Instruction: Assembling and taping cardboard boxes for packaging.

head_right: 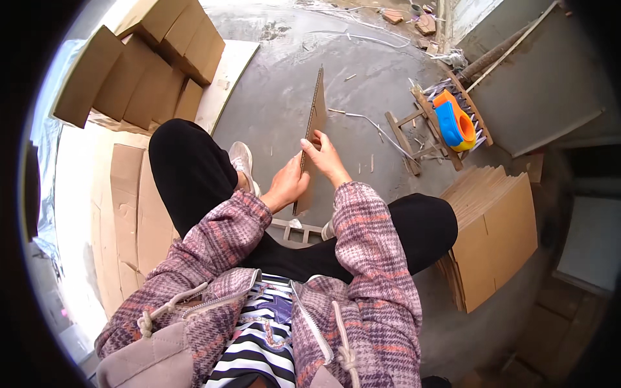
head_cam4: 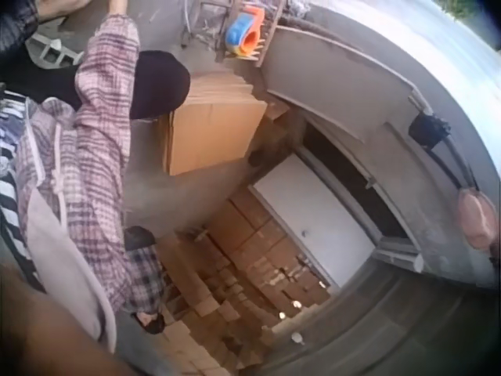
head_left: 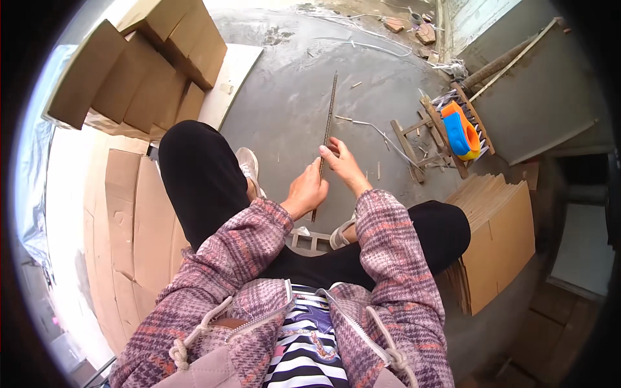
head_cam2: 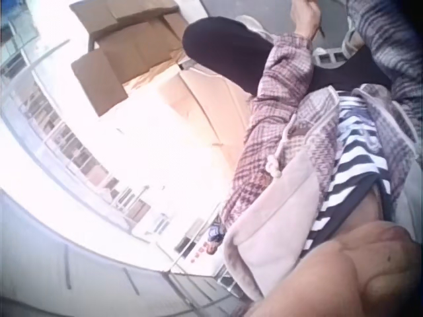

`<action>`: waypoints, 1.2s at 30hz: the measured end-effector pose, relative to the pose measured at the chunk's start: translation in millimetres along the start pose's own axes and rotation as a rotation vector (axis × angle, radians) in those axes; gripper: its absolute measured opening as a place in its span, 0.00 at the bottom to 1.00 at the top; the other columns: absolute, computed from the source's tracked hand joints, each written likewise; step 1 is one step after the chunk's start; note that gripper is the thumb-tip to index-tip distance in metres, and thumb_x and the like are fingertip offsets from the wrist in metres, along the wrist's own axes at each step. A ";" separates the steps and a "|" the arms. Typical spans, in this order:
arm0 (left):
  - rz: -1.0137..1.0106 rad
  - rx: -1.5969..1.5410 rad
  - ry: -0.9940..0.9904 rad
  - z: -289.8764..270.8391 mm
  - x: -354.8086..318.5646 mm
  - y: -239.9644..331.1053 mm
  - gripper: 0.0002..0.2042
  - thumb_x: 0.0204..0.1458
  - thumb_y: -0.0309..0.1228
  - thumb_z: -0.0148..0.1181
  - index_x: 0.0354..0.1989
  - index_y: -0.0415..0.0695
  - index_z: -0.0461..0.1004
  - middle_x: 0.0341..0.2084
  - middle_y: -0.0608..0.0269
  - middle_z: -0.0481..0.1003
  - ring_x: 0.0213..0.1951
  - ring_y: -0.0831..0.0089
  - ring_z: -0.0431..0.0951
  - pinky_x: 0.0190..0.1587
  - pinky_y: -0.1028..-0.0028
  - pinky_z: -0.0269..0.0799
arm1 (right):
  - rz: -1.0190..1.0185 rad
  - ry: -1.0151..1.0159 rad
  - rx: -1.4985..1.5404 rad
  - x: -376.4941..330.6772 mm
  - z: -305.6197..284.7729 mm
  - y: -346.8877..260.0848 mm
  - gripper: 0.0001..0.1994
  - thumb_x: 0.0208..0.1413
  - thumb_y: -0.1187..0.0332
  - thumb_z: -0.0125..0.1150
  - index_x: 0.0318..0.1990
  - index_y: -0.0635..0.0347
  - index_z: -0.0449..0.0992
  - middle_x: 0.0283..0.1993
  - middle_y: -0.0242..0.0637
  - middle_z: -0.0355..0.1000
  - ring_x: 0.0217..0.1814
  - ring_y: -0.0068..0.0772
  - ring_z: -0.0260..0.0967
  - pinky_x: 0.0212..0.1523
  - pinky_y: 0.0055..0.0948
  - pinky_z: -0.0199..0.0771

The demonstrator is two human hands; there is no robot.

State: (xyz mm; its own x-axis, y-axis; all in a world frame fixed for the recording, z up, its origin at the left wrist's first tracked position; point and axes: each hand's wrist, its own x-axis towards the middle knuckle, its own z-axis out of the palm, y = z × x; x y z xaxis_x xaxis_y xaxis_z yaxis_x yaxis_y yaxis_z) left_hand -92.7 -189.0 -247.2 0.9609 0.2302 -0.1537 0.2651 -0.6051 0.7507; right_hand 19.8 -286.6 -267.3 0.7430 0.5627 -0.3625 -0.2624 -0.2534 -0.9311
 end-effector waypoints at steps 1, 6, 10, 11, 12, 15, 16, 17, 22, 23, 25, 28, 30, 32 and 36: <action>-0.014 0.000 -0.011 0.4 1.8 -1.9 0.27 0.52 0.34 0.47 0.60 0.36 0.56 0.48 0.41 0.68 0.49 0.47 0.70 0.51 0.56 0.66 | 0.016 -0.004 0.006 -0.8 -1.0 0.6 0.42 0.51 0.47 0.62 0.64 0.69 0.52 0.62 0.56 0.57 0.63 0.45 0.59 0.60 0.38 0.62; -0.131 -0.186 -0.153 9.9 13.2 -16.6 0.36 0.56 0.54 0.46 0.64 0.38 0.50 0.55 0.41 0.62 0.57 0.50 0.64 0.58 0.58 0.60 | 0.080 0.006 -0.083 -1.1 -10.6 10.6 0.44 0.48 0.48 0.65 0.65 0.66 0.52 0.61 0.56 0.57 0.62 0.46 0.61 0.58 0.39 0.65; -0.135 -0.343 -0.133 16.4 21.2 -28.3 0.44 0.52 0.59 0.49 0.66 0.37 0.44 0.60 0.40 0.55 0.57 0.52 0.63 0.57 0.62 0.62 | 0.047 0.020 -0.081 -5.4 -18.6 2.2 0.43 0.47 0.48 0.66 0.64 0.65 0.54 0.61 0.54 0.58 0.58 0.44 0.65 0.55 0.39 0.68; -0.140 -0.342 -0.141 17.5 21.5 -30.3 0.44 0.52 0.59 0.49 0.66 0.37 0.44 0.60 0.40 0.55 0.57 0.52 0.63 0.57 0.62 0.62 | 0.038 0.029 -0.068 -7.0 -20.4 2.7 0.43 0.47 0.47 0.65 0.64 0.65 0.54 0.61 0.53 0.58 0.58 0.43 0.65 0.55 0.38 0.68; -0.169 -0.391 -0.145 19.8 22.9 -31.2 0.46 0.51 0.60 0.50 0.66 0.36 0.44 0.60 0.39 0.55 0.57 0.53 0.64 0.56 0.63 0.63 | 0.033 0.034 -0.058 -6.9 -22.4 3.9 0.42 0.48 0.48 0.65 0.64 0.65 0.55 0.60 0.52 0.59 0.57 0.42 0.66 0.55 0.38 0.68; -0.217 -0.453 -0.144 22.8 25.7 -30.4 0.47 0.49 0.59 0.53 0.66 0.34 0.43 0.59 0.39 0.55 0.54 0.55 0.66 0.54 0.65 0.65 | -0.037 0.086 -0.160 -7.2 -36.1 -0.6 0.41 0.47 0.48 0.65 0.63 0.64 0.56 0.60 0.49 0.60 0.57 0.41 0.66 0.54 0.38 0.69; -0.235 -0.465 -0.137 22.2 27.1 -28.2 0.46 0.49 0.56 0.56 0.66 0.34 0.43 0.59 0.38 0.55 0.52 0.56 0.67 0.53 0.66 0.66 | -0.042 0.112 -0.189 -8.2 -39.6 -5.1 0.38 0.48 0.54 0.64 0.63 0.63 0.57 0.60 0.48 0.60 0.57 0.41 0.65 0.54 0.38 0.69; -0.235 -0.464 -0.140 21.0 29.6 -26.1 0.46 0.49 0.56 0.56 0.66 0.34 0.43 0.59 0.38 0.55 0.52 0.56 0.67 0.53 0.66 0.66 | -0.040 0.114 -0.188 -8.0 -41.5 -9.6 0.38 0.48 0.54 0.64 0.63 0.63 0.57 0.60 0.48 0.60 0.57 0.41 0.65 0.54 0.38 0.69; -0.133 -0.084 0.019 -0.7 81.8 -1.6 0.39 0.43 0.31 0.55 0.65 0.34 0.45 0.55 0.41 0.60 0.49 0.55 0.72 0.49 0.63 0.69 | -0.146 0.326 -0.661 2.5 -39.2 -35.1 0.34 0.45 0.68 0.53 0.62 0.69 0.53 0.58 0.56 0.61 0.57 0.53 0.64 0.56 0.41 0.66; -0.099 0.056 0.041 -2.0 91.0 -8.5 0.37 0.44 0.31 0.54 0.64 0.35 0.47 0.53 0.41 0.63 0.49 0.53 0.71 0.48 0.61 0.69 | -0.076 0.366 -0.740 5.4 -35.8 -44.1 0.34 0.45 0.68 0.53 0.62 0.71 0.52 0.57 0.57 0.61 0.57 0.54 0.63 0.56 0.42 0.66; -0.062 0.140 -0.001 0.9 105.7 2.1 0.34 0.46 0.32 0.55 0.63 0.36 0.52 0.49 0.43 0.67 0.47 0.52 0.73 0.47 0.60 0.69 | -0.030 0.348 -0.740 9.4 -39.0 -51.0 0.36 0.44 0.68 0.52 0.62 0.72 0.50 0.56 0.58 0.61 0.57 0.54 0.63 0.56 0.42 0.66; -0.064 0.218 -0.113 -3.1 112.7 16.0 0.27 0.48 0.33 0.54 0.59 0.39 0.61 0.42 0.46 0.73 0.45 0.51 0.74 0.46 0.59 0.70 | 0.048 0.395 -0.788 11.1 -41.3 -53.1 0.36 0.44 0.69 0.51 0.63 0.69 0.49 0.56 0.57 0.61 0.57 0.55 0.63 0.56 0.43 0.65; -0.100 0.209 -0.184 -12.0 111.8 25.1 0.23 0.50 0.33 0.53 0.56 0.41 0.65 0.39 0.47 0.75 0.44 0.52 0.74 0.45 0.60 0.70 | 0.022 0.539 -0.774 6.1 -54.5 -54.3 0.35 0.44 0.70 0.50 0.64 0.64 0.49 0.57 0.56 0.61 0.57 0.55 0.63 0.56 0.44 0.65; 0.090 0.257 -0.224 -27.1 108.2 28.1 0.19 0.49 0.32 0.54 0.51 0.44 0.69 0.36 0.50 0.76 0.43 0.53 0.75 0.45 0.62 0.70 | -0.064 0.617 -0.764 8.0 -82.3 -40.9 0.31 0.45 0.72 0.49 0.61 0.64 0.55 0.57 0.54 0.62 0.57 0.53 0.62 0.57 0.43 0.64; 0.233 0.291 -0.216 -50.1 110.4 18.7 0.14 0.50 0.33 0.55 0.46 0.49 0.74 0.36 0.55 0.76 0.42 0.55 0.75 0.44 0.63 0.70 | -0.085 0.569 -0.741 5.0 -105.2 -36.9 0.26 0.48 0.72 0.49 0.58 0.66 0.60 0.55 0.55 0.64 0.58 0.52 0.62 0.58 0.42 0.62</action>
State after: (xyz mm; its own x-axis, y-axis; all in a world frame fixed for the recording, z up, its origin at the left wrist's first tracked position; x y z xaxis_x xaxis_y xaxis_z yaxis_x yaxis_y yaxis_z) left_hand 14.3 -136.7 -217.9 0.9843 -0.0843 -0.1552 0.0203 -0.8189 0.5736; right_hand 98.0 -357.2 -230.6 0.9824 0.1828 -0.0374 0.1208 -0.7758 -0.6193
